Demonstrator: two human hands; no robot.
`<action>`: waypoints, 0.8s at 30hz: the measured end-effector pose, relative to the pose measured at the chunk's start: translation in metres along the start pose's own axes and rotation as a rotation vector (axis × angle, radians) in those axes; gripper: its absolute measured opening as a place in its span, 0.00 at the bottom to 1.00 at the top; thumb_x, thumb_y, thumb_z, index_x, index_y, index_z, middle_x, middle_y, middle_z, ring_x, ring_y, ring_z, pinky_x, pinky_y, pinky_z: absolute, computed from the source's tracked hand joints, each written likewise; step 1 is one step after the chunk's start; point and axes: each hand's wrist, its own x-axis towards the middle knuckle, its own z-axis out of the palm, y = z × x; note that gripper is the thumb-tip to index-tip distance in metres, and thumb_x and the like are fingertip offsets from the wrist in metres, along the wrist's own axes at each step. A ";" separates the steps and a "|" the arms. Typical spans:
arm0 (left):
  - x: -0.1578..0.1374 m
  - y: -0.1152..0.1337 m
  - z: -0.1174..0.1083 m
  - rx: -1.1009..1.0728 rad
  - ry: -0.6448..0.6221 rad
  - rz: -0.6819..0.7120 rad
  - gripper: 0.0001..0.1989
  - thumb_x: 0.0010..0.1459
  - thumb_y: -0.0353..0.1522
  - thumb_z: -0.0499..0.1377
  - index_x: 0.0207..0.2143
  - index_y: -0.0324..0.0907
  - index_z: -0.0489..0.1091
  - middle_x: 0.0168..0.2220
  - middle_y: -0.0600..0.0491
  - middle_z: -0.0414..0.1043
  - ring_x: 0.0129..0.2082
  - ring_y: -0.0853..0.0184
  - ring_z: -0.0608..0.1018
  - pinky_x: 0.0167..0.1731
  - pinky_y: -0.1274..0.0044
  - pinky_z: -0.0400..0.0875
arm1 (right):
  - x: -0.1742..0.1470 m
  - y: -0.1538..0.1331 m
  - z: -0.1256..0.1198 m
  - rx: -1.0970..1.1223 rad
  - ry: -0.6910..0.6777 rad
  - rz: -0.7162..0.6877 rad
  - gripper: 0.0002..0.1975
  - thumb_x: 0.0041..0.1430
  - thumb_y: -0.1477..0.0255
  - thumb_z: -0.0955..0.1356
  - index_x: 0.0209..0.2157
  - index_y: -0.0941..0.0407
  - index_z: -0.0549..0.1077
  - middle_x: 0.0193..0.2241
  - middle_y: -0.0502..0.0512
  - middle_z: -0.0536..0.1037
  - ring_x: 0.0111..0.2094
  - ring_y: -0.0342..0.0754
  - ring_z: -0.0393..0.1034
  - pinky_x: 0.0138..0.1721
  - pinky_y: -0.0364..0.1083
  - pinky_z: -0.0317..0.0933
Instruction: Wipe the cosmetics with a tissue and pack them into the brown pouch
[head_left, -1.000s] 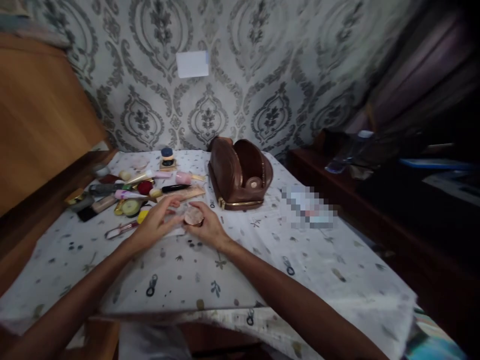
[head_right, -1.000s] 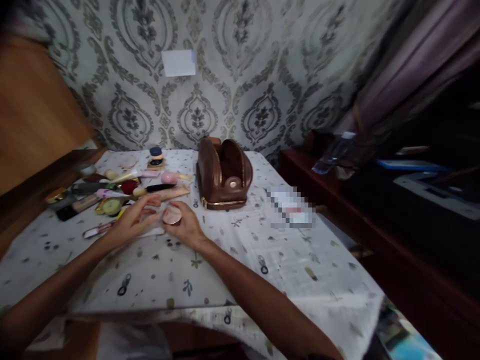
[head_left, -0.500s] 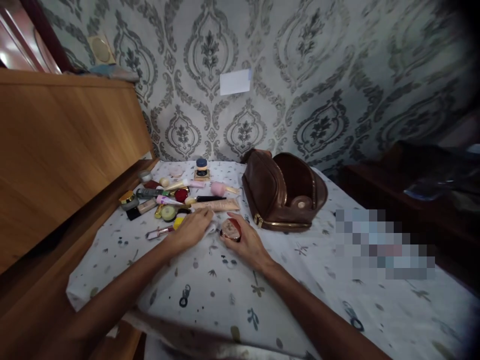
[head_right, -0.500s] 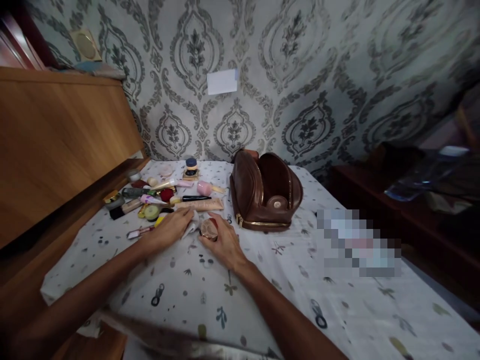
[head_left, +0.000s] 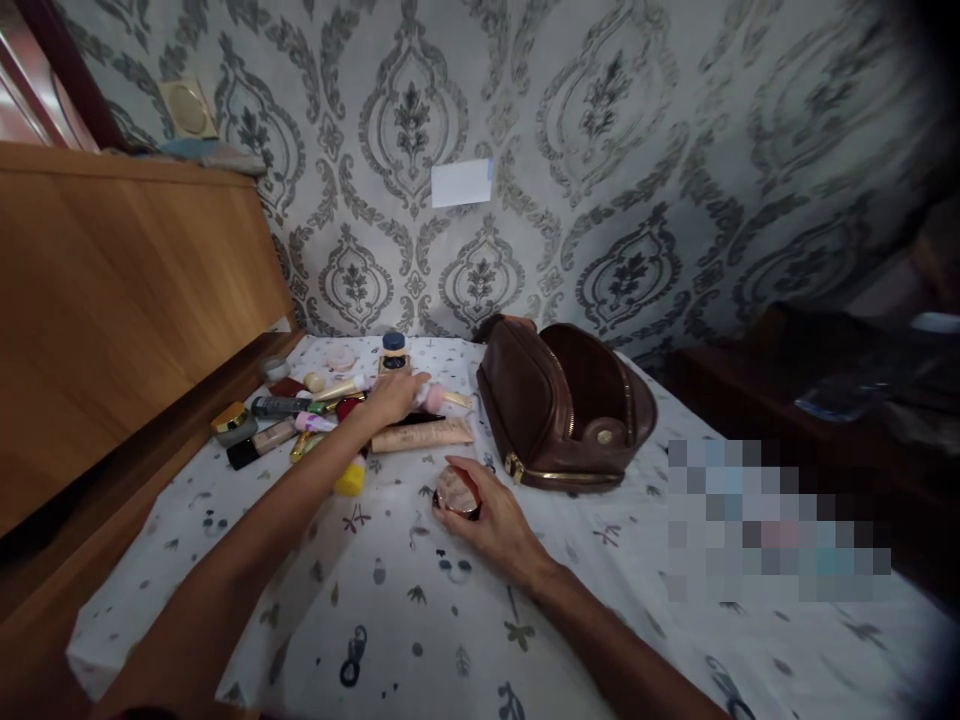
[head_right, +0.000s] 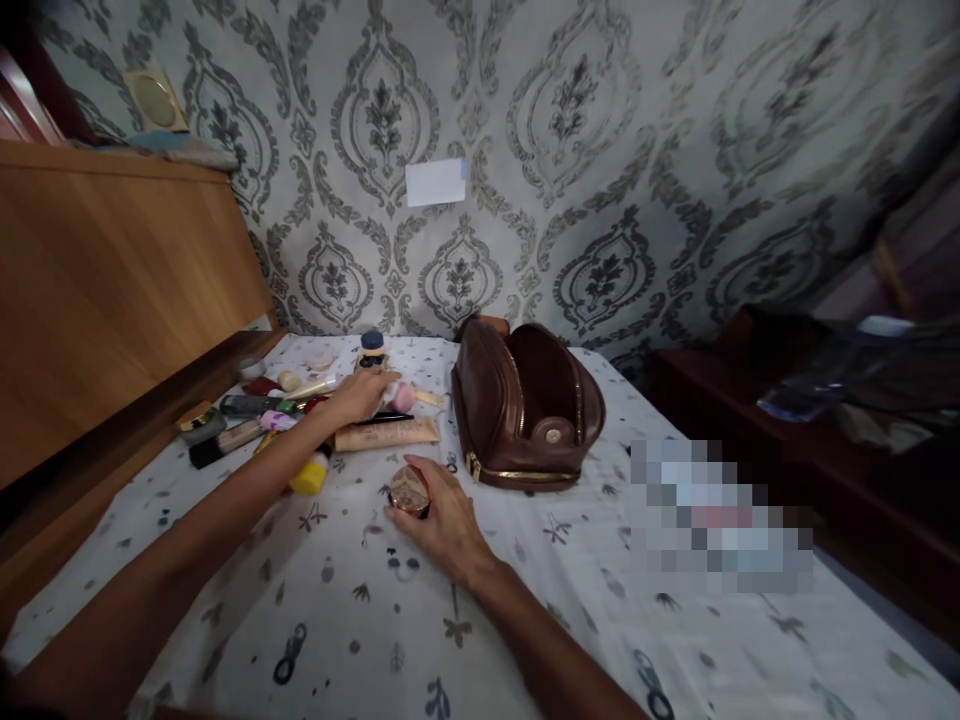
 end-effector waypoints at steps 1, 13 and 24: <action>-0.001 -0.004 0.001 0.015 -0.011 -0.023 0.24 0.60 0.25 0.55 0.59 0.47 0.66 0.51 0.43 0.72 0.49 0.53 0.76 0.50 0.65 0.69 | 0.000 0.000 0.000 0.002 0.001 -0.003 0.29 0.52 0.65 0.73 0.56 0.53 0.69 0.49 0.59 0.76 0.51 0.56 0.71 0.53 0.56 0.64; -0.025 0.010 -0.020 0.235 -0.009 -0.292 0.14 0.59 0.24 0.54 0.45 0.35 0.74 0.43 0.35 0.73 0.48 0.48 0.76 0.46 0.62 0.71 | -0.001 -0.002 -0.003 -0.024 -0.030 -0.061 0.29 0.52 0.65 0.72 0.56 0.54 0.68 0.50 0.60 0.75 0.52 0.57 0.69 0.54 0.56 0.62; -0.107 0.060 -0.008 0.062 -0.013 -0.015 0.20 0.62 0.21 0.48 0.53 0.38 0.68 0.48 0.43 0.70 0.50 0.56 0.73 0.49 0.68 0.69 | 0.001 -0.002 -0.005 -0.075 -0.125 0.039 0.43 0.50 0.63 0.72 0.66 0.55 0.55 0.54 0.63 0.72 0.57 0.61 0.65 0.57 0.58 0.58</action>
